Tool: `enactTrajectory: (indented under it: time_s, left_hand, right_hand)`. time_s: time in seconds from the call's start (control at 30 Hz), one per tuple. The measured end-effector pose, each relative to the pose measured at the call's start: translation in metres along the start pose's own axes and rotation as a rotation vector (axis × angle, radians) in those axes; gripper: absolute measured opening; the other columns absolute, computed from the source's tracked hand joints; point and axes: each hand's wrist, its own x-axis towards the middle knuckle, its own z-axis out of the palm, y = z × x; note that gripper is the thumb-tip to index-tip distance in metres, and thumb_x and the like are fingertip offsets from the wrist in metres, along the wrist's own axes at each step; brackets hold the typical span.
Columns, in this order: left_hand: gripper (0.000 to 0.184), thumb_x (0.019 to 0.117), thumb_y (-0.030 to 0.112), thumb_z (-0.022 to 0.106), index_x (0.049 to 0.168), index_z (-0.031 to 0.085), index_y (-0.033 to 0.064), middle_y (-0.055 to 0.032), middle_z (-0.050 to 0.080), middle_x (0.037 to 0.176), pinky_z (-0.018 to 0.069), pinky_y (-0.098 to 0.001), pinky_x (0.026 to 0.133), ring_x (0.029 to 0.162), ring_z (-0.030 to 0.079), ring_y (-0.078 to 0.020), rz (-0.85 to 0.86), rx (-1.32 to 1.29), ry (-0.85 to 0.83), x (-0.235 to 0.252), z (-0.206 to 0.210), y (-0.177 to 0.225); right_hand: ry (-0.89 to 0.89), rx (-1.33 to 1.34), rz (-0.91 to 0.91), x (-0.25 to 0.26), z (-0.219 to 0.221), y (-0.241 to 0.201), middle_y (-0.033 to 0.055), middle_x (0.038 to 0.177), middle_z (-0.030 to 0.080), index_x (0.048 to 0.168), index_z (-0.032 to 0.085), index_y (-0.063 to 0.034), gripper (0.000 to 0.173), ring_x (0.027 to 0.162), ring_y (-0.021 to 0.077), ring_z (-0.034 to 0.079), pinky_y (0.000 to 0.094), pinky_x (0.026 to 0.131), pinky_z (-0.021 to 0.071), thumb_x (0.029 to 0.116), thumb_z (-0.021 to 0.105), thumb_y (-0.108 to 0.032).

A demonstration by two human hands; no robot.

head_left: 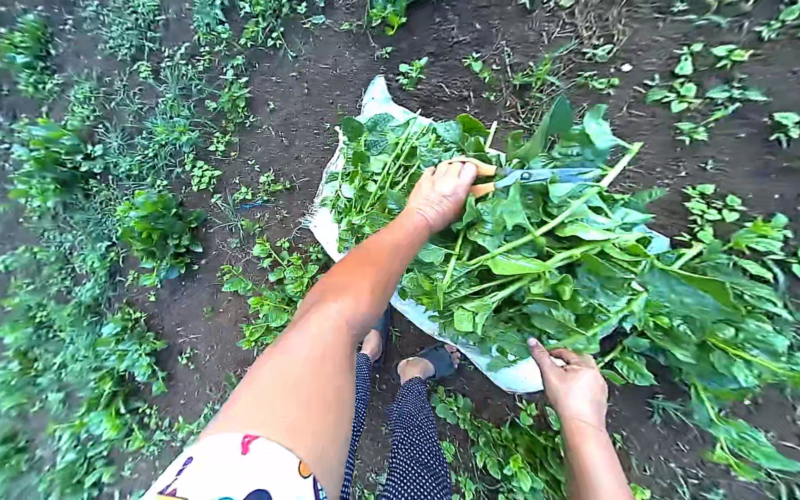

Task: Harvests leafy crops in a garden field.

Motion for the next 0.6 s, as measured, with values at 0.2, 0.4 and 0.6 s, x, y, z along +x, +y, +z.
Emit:
enactTrajectory:
  time_s: [0.2,0.4,0.6]
  left_hand:
    - [0.036,0.1007,0.003,0.054,0.137,0.058,-0.0001,-0.0188,0.060,0.142,0.0463,-0.0540,0.108,0.135,0.056,-0.0357,-0.042,-0.081,0.064,-0.002,-0.004,-0.003]
    - [0.055,0.0999,0.011,0.061,0.152,0.044,0.0060,-0.0200,0.058,0.145,0.0486,-0.0614,0.104,0.125,0.063,-0.0392,-0.261,-0.279,0.006,0.002,-0.025,0.001]
    - [0.046,0.1034,0.013,0.057,0.147,0.045,0.0010,-0.0221,0.061,0.140,0.0476,-0.0602,0.105,0.126,0.062,-0.0401,-0.303,-0.252,-0.006,-0.002,-0.025,0.002]
  right_hand:
    - [0.431,0.218,-0.345,-0.018,0.003,0.000,0.0440,0.146,0.041,0.078,0.065,0.0172,0.042,0.141,0.0490,0.042,0.0469,0.116,0.0355,0.0960,0.056,-0.020]
    - [0.855,0.322,-0.549,-0.052,-0.039,-0.009,0.0420,0.138,0.047,0.063,0.048,0.0091,0.042,0.139,0.0324,0.047,0.0289,0.114,0.0380,0.0968,0.059,-0.014]
    - [0.957,0.429,-0.798,-0.061,-0.054,-0.065,0.0208,0.142,0.051,0.064,0.045,-0.0037,0.038,0.141,0.0167,0.044,0.0300,0.114,0.0403,0.0958,0.063,-0.015]
